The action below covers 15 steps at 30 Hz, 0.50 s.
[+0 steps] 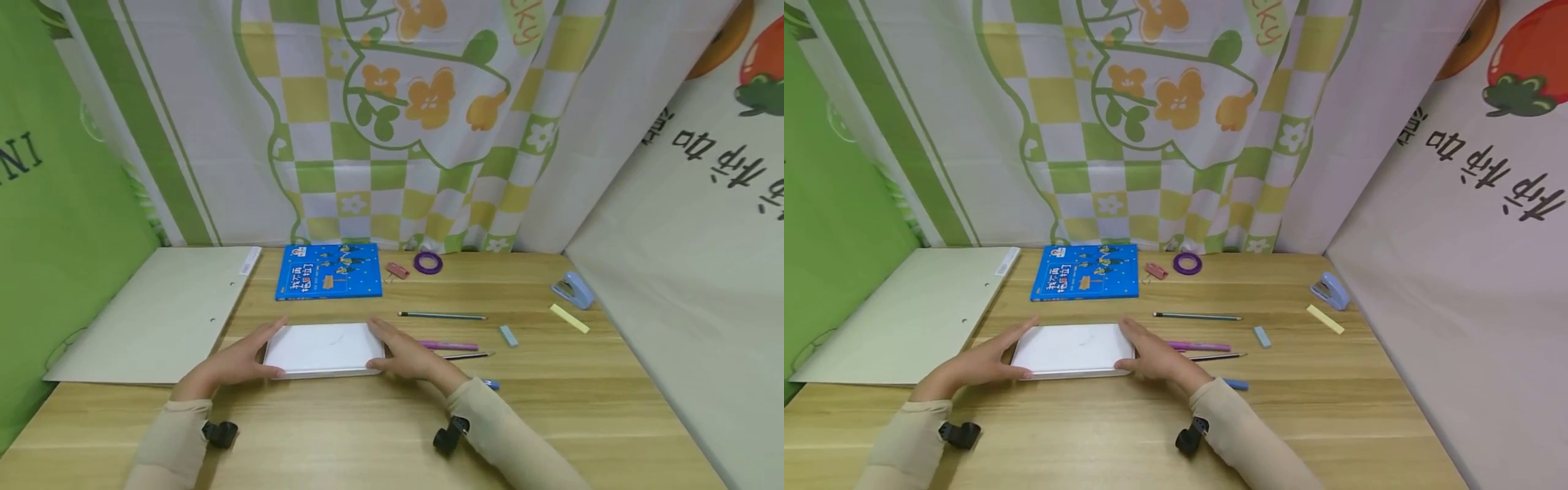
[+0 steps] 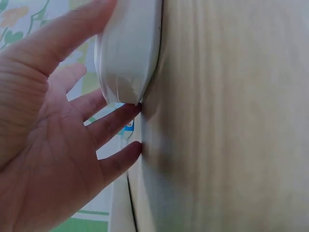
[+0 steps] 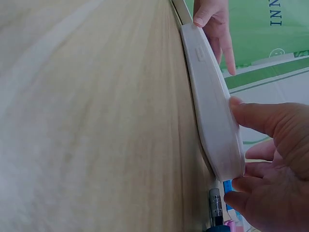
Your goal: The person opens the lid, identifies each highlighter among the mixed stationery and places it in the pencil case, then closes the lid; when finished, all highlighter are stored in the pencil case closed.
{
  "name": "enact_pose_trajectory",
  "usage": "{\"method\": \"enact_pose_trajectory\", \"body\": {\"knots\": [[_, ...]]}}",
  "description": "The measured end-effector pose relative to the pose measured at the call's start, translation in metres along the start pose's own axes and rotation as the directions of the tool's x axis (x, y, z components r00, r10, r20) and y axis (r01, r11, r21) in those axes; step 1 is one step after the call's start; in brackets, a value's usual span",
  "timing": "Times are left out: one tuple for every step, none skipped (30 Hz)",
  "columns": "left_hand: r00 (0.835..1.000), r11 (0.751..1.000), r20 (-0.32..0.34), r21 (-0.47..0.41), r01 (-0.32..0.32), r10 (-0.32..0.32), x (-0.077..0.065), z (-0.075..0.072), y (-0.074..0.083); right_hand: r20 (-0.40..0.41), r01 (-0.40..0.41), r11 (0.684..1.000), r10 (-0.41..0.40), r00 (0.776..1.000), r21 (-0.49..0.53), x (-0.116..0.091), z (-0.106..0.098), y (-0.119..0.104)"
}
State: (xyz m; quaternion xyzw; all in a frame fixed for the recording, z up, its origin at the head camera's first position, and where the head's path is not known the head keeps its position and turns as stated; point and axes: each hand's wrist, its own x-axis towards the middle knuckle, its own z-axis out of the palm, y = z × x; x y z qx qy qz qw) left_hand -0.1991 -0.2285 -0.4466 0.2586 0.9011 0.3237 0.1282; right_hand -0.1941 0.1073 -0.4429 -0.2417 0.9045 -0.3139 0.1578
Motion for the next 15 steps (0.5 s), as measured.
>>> {"method": "enact_pose_trajectory", "body": {"knots": [[1.000,1.000,0.003,0.003,0.005,-0.005,0.0008,0.0000,0.0003,0.001,0.001,1.000,-0.001,1.000,-0.005,0.0001,0.0001,0.0006],[1.000,1.000,0.007,0.007,-0.001,0.001,0.0019,-0.0003,0.0008,0.003,0.001,1.000,-0.001,1.000,-0.006,0.0002,-0.0001,0.0010],[1.000,1.000,0.010,0.008,-0.003,0.003,0.0030,-0.0007,0.0012,0.004,0.003,1.000,-0.003,1.000,-0.010,0.0004,-0.0002,0.0014],[1.000,1.000,0.014,0.011,-0.006,0.006,0.0040,-0.0009,0.0012,0.004,0.004,1.000,-0.004,1.000,-0.009,0.0008,-0.0005,0.0018],[1.000,1.000,0.016,0.012,-0.003,0.003,0.0044,-0.0011,0.0016,0.004,0.005,1.000,-0.005,1.000,-0.006,0.0006,-0.0007,0.0018],[1.000,1.000,0.019,0.014,-0.010,0.010,0.0046,-0.0014,0.0014,0.005,0.007,1.000,-0.007,1.000,-0.004,0.0007,-0.0009,0.0018],[1.000,1.000,0.020,0.016,-0.016,0.016,0.0043,-0.0017,0.0015,0.008,0.007,1.000,-0.007,1.000,-0.003,0.0009,-0.0008,0.0020],[1.000,1.000,0.023,0.019,-0.021,0.021,0.0040,-0.0019,0.0012,0.011,0.008,1.000,-0.008,1.000,-0.003,0.0011,-0.0008,0.0020],[0.999,1.000,0.026,0.015,-0.018,0.018,0.0036,-0.0022,0.0011,0.014,0.008,1.000,-0.008,1.000,-0.006,0.0014,-0.0008,0.0022],[0.999,0.999,0.029,0.019,-0.026,0.026,0.0034,-0.0026,0.0010,0.018,0.007,1.000,-0.007,1.000,-0.006,0.0014,-0.0008,0.0021],[0.999,0.999,0.031,0.020,-0.028,0.027,0.0036,-0.0027,0.0010,0.020,0.008,1.000,-0.008,1.000,-0.007,0.0015,-0.0009,0.0024],[0.999,0.999,0.035,0.023,-0.032,0.031,0.0041,-0.0028,0.0007,0.021,0.008,1.000,-0.007,1.000,-0.008,0.0011,-0.0013,0.0027],[0.999,0.999,0.039,0.022,-0.032,0.031,0.0048,-0.0030,0.0008,0.021,0.009,1.000,-0.009,1.000,-0.007,0.0003,-0.0024,0.0029],[0.999,0.999,0.045,0.024,-0.027,0.026,0.0056,-0.0032,0.0011,0.017,0.015,1.000,-0.015,1.000,-0.003,-0.0012,-0.0042,0.0037],[0.999,0.999,0.049,0.027,-0.021,0.020,0.0064,-0.0036,0.0017,0.009,0.025,1.000,-0.025,1.000,0.002,-0.0031,-0.0069,0.0050]]}}
